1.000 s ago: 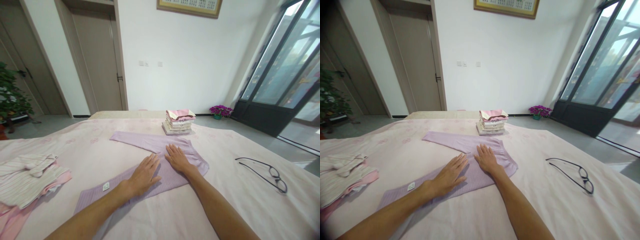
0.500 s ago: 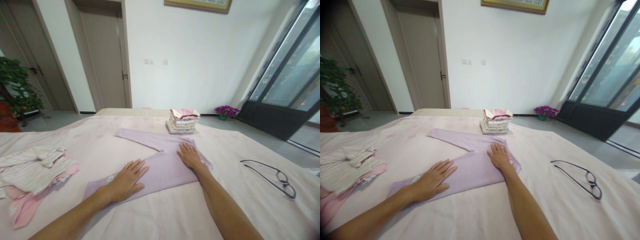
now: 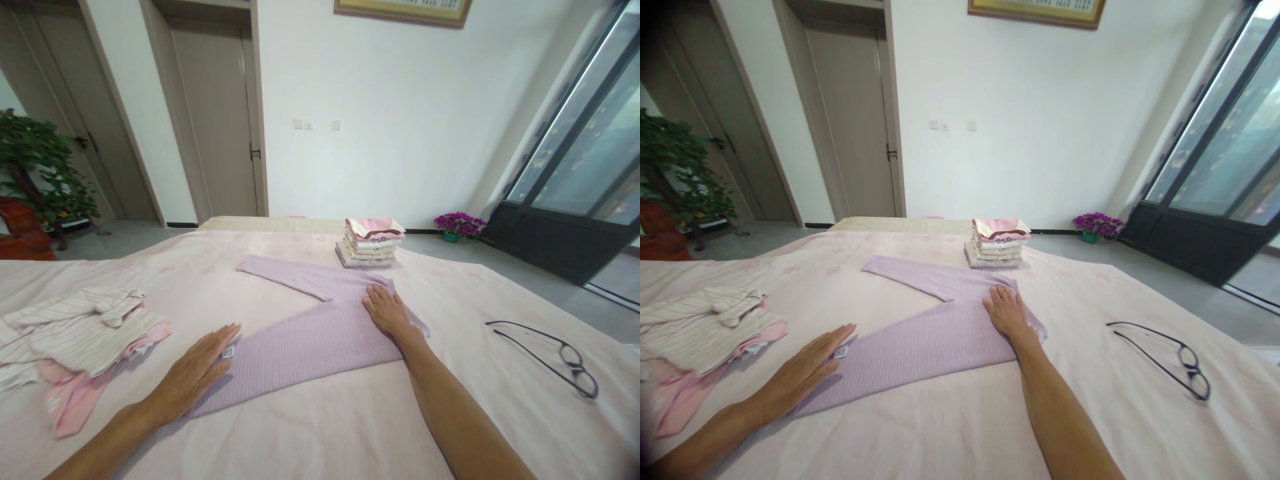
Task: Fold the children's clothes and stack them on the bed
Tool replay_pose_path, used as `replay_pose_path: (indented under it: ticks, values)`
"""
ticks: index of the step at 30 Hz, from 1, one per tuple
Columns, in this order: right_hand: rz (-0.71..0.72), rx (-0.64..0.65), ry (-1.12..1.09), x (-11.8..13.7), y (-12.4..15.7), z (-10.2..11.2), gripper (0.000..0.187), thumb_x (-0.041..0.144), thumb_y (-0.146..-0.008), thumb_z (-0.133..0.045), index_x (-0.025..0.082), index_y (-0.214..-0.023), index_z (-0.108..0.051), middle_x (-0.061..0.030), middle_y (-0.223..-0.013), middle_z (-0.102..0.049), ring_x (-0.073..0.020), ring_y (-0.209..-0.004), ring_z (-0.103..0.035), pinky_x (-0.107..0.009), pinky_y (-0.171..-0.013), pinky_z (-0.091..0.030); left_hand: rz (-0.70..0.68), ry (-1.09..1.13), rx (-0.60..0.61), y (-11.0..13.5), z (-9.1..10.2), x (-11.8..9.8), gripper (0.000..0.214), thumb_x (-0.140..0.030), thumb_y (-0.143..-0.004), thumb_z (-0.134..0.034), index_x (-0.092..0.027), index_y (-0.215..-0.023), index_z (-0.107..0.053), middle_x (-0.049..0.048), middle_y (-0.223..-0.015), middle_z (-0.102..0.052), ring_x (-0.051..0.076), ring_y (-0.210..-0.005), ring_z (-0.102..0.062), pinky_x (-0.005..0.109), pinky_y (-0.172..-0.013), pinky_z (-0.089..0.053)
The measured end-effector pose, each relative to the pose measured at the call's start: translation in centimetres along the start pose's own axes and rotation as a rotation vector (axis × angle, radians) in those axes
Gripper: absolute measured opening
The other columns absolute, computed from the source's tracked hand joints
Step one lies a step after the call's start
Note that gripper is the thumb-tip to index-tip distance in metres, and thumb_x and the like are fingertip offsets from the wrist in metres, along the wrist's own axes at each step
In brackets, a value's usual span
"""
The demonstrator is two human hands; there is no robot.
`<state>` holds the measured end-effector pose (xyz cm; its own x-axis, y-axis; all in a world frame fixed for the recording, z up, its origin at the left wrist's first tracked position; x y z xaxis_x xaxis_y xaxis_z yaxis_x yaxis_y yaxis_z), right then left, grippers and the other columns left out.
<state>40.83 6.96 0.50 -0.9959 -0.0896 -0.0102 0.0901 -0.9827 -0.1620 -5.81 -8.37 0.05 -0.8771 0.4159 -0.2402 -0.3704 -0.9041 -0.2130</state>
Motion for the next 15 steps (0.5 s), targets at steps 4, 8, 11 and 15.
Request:
replay_pose_path:
  ticks: [4, 8, 11, 15]
  values:
    - [0.012, -0.001, -0.019, -0.1, 0.1, 0.3, 0.058, 0.044, -0.101, -0.026, 0.016, -0.151, -0.035, -0.0122, -0.158, -0.031, -0.0265, -0.146, -0.023, -0.051, -0.117, -0.014, -0.058, -0.109, 0.043, -0.2, -0.4, -0.1, 0.061, -0.053, -0.096, -0.041, -0.034, -0.153, -0.029, 0.0011, -0.160, -0.028, 0.026, -0.145, -0.032, 0.046, -0.120, -0.023]
    - [-0.037, 0.016, 0.000, -1.7, 0.3, 0.2, 0.060, 0.047, -0.101, -0.024, 0.018, -0.153, -0.030, -0.0104, -0.160, -0.025, -0.0257, -0.148, -0.020, -0.053, -0.118, -0.009, -0.107, -0.193, 0.014, -0.3, -0.7, 0.0, 0.061, -0.053, -0.096, -0.042, -0.036, -0.153, -0.029, 0.0005, -0.160, -0.028, 0.026, -0.144, -0.034, 0.044, -0.119, -0.024]
    - [-0.107, 0.031, 0.023, -3.6, 0.4, -0.1, 0.061, 0.050, -0.100, -0.024, 0.020, -0.153, -0.030, -0.0094, -0.161, -0.024, -0.0265, -0.147, -0.021, -0.055, -0.118, -0.009, -0.135, -0.255, -0.023, -0.2, -0.9, 0.2, 0.060, -0.052, -0.096, -0.044, -0.036, -0.153, -0.030, 0.0005, -0.159, -0.031, 0.024, -0.143, -0.036, 0.042, -0.118, -0.027]
    - [-0.206, 0.000, 0.015, -5.2, 0.5, -0.1, 0.060, 0.050, -0.100, -0.022, 0.022, -0.153, -0.030, -0.0084, -0.161, -0.025, -0.0282, -0.145, -0.025, -0.055, -0.116, -0.016, -0.166, -0.315, -0.061, -0.1, -0.9, 0.2, 0.059, -0.051, -0.097, -0.044, -0.034, -0.152, -0.032, 0.0015, -0.158, -0.035, 0.023, -0.141, -0.039, 0.040, -0.116, -0.030]
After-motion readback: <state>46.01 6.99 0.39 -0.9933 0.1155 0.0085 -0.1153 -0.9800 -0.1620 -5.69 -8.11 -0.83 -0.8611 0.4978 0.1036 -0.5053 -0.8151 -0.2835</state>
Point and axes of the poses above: each hand's wrist, its own y-axis away from the middle knuckle, its own z-axis out of the back of the hand, x = y × z, the point moved 4 cm from there along -y, towards the middle knuckle
